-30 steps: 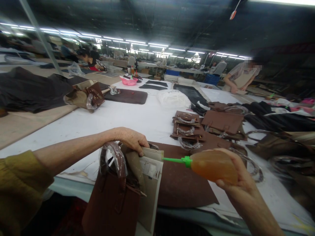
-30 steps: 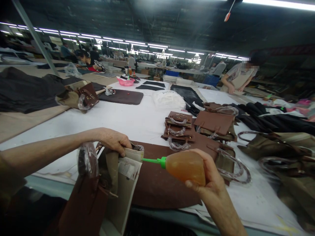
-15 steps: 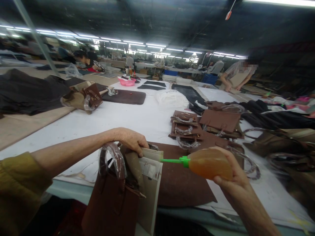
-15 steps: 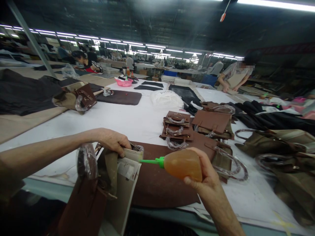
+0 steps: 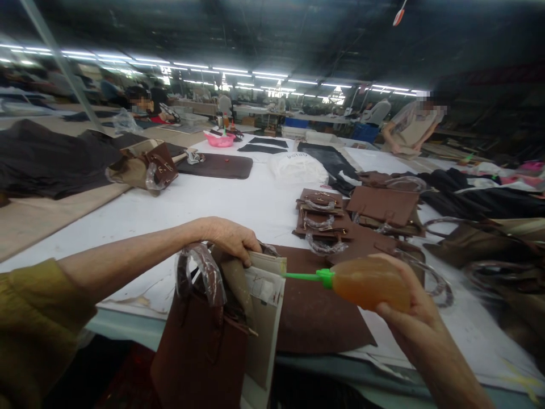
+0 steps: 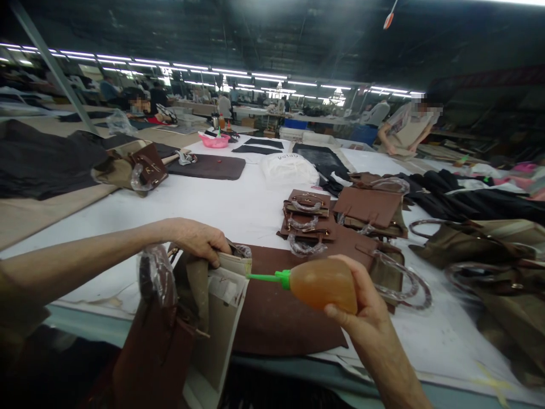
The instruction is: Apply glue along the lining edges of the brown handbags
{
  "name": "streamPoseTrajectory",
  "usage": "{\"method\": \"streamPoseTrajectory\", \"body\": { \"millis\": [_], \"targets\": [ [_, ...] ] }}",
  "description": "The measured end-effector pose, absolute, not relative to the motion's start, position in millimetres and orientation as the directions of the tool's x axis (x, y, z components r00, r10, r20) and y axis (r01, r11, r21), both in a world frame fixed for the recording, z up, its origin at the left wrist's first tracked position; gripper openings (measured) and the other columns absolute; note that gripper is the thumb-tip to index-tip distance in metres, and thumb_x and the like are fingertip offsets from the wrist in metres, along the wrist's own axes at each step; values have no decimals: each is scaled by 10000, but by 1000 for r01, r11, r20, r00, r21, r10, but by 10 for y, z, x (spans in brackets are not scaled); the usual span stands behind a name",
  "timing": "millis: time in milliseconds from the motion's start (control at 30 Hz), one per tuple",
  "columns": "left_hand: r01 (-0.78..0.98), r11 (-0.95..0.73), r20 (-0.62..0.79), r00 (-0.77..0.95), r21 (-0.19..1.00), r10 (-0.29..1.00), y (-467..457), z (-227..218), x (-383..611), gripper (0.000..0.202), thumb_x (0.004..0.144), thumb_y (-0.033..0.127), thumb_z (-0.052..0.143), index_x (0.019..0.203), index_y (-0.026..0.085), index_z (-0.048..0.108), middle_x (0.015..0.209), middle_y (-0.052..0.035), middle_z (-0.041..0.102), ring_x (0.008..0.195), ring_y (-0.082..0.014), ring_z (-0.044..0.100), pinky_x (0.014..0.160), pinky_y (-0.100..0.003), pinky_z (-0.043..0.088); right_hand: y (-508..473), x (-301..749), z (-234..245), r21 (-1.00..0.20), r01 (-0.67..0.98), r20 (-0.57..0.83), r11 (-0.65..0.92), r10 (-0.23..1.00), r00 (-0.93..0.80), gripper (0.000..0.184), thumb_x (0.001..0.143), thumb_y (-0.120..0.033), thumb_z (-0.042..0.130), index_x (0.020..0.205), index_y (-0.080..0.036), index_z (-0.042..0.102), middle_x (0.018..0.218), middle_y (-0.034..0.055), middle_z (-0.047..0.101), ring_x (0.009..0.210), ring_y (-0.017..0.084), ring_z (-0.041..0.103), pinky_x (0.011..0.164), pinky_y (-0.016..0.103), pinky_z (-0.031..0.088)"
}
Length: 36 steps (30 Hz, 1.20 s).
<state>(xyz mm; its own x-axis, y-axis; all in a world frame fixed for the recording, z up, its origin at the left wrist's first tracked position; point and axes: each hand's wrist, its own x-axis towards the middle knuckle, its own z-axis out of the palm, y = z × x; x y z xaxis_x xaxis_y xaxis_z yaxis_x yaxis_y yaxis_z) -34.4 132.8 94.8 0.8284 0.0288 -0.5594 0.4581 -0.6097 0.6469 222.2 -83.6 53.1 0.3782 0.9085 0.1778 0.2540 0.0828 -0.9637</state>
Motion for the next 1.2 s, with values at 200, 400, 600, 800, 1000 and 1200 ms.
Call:
{"method": "streamPoseTrajectory", "body": {
  "millis": [200,400,600,800,1000,1200],
  "targets": [
    [444,-710,-556,827,547,88,1309,1188,-267,232,747,156,540,951,136,649,866,8,657,762,-126,521,649,-159,396,-866,2213,614,-981,168,161,102,906,392,572,638,-394,726,1155,-284,506,1011,58,580,884,280,566,703,330,488],
    [440,-779,-545,824,446,152,1255,1546,-195,212,754,145,512,894,145,671,809,1,661,685,-125,511,610,-184,380,-793,2182,737,-974,83,225,210,868,443,508,694,-326,699,1158,-290,496,1013,37,564,879,236,561,744,298,481],
    [435,-839,-502,832,327,235,1213,1643,-154,201,738,147,522,878,155,666,744,-3,636,645,-124,500,540,-191,343,-754,2223,654,-976,95,216,194,887,409,542,703,-326,699,1191,-294,465,1062,33,560,942,234,547,811,301,444],
    [410,-859,-453,856,306,248,1274,1551,-150,216,726,156,513,887,166,658,790,-16,652,659,-131,518,570,-201,367,-804,2249,592,-982,124,185,145,881,436,541,697,-361,700,1179,-277,467,1044,57,557,941,264,545,728,309,465],
    [406,-872,-415,868,273,273,1329,1447,-137,189,734,186,508,858,183,651,766,-15,647,656,-133,531,584,-207,378,-779,2232,557,-984,70,178,164,878,444,510,708,-346,703,1162,-287,479,1034,43,564,936,248,542,733,296,458],
    [401,-880,-383,877,255,289,1340,1395,-151,186,731,175,490,833,199,643,736,1,639,630,-123,528,553,-204,370,-731,2259,437,-977,122,208,174,893,398,539,724,-302,701,1207,-291,462,1085,28,546,964,217,537,828,266,429]
  ]
}}
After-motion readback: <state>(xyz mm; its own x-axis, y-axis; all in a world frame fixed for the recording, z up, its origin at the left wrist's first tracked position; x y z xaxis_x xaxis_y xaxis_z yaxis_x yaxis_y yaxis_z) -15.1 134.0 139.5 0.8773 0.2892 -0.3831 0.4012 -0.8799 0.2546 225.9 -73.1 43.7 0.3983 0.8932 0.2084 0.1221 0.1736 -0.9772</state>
